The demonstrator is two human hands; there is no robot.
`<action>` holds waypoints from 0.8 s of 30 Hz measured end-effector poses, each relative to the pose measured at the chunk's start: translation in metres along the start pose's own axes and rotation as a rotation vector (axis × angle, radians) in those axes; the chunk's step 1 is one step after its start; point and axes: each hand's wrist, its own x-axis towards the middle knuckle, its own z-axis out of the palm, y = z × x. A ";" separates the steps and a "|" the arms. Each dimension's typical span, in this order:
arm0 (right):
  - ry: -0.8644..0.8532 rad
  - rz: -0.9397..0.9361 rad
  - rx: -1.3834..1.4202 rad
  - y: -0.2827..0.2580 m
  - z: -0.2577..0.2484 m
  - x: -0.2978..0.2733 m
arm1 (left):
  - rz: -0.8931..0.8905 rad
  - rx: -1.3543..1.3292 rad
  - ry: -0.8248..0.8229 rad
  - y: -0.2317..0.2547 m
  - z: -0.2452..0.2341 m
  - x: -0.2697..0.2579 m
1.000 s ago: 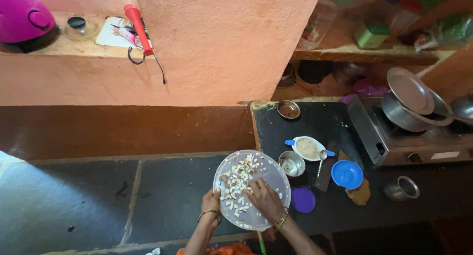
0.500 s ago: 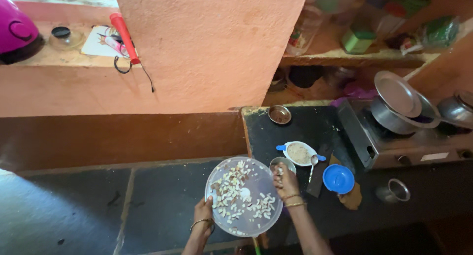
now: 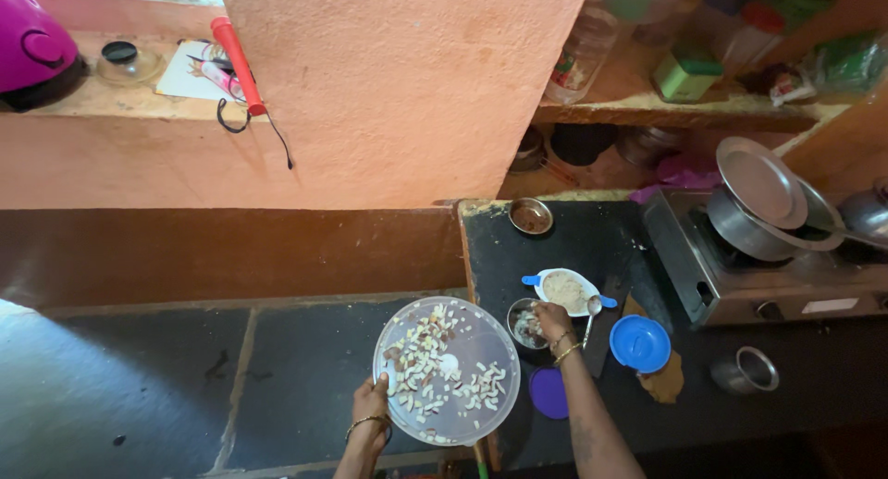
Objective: The person scoops chopped coconut pieces from a plastic plate on the floor into a steel bowl, then carries the plate and bowl back to the kitchen counter and covers the filled bowl with a round plastic lid.
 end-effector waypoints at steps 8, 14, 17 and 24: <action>0.102 -0.255 -0.272 0.002 -0.010 -0.002 | 0.038 -0.001 -0.060 0.004 0.005 -0.003; -0.058 -0.393 -0.017 -0.034 0.005 -0.067 | -0.053 0.002 -0.045 0.004 0.020 -0.003; -0.089 -0.449 -0.257 -0.064 0.024 -0.105 | 0.027 -0.001 -0.131 0.000 0.027 -0.003; -0.058 -0.822 -0.436 -0.097 0.073 -0.139 | 0.021 0.086 -0.212 0.005 0.042 -0.011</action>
